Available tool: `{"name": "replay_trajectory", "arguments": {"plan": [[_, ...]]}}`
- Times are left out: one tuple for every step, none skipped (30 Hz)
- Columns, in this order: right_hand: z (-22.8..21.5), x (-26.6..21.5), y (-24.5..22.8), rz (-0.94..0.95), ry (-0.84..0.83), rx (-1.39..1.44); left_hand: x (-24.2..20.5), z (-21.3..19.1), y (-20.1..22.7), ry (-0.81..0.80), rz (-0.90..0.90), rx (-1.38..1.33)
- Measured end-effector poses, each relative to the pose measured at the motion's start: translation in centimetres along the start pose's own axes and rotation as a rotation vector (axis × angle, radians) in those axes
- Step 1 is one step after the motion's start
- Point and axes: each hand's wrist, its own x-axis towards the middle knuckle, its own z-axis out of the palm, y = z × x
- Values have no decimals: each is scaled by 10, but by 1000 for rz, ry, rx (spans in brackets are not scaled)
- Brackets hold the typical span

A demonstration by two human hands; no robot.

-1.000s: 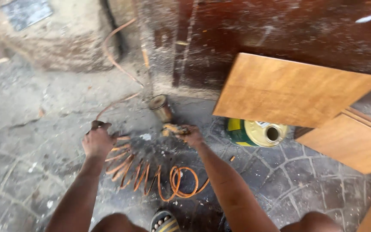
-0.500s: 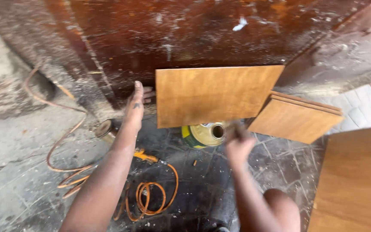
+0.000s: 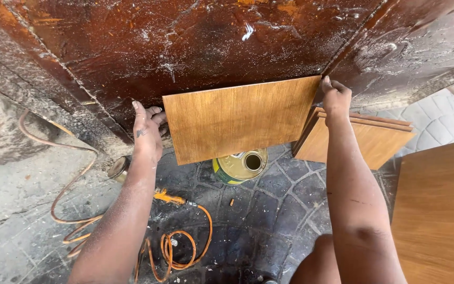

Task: Applying varnish to wooden boards using a pneumatic spray gun in a workshop environment.

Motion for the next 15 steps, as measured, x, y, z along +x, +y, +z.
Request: {"name": "replay_trajectory", "arguments": {"plan": [[1, 1, 0, 33, -19, 36, -3, 2, 3, -26, 3, -10], [-1, -2, -6, 33, -26, 45, -9, 4, 10, -19, 9, -4], [-4, -4, -11, 53, -34, 36, -16, 7, 18, -48, -12, -1], [-5, -6, -19, 72, -43, 33, -22, 9, 28, -77, -28, 4], [-9, -14, -29, 70, -49, 48, -34, 14, 39, -71, -17, 12], [-11, -23, -40, 105, -62, 39, -46, 18, 50, -114, -44, 20], [-13, -31, -51, 140, -75, 31, -58, 21, 60, -156, -71, 28], [-11, -26, -46, 144, -83, 38, -68, 26, 72, -148, -69, 36], [-9, -21, -41, 177, -101, 43, -78, 30, 82, -186, -59, 37], [-12, -15, -35, 208, -109, 44, -86, 39, 91, -234, -51, 35], [-12, -26, -40, 211, -107, 48, -100, 46, 105, -237, -50, 40], [-14, -34, -47, 247, -100, 83, -112, 56, 119, -279, -40, 28], [-17, -41, -54, 282, -94, 119, -124, 66, 133, -321, -29, 16], [-18, -45, -52, 286, -81, 122, -131, 72, 141, -334, -32, 21], [-19, -48, -50, 339, -119, 200, -137, 77, 149, -377, -26, 21]]}}
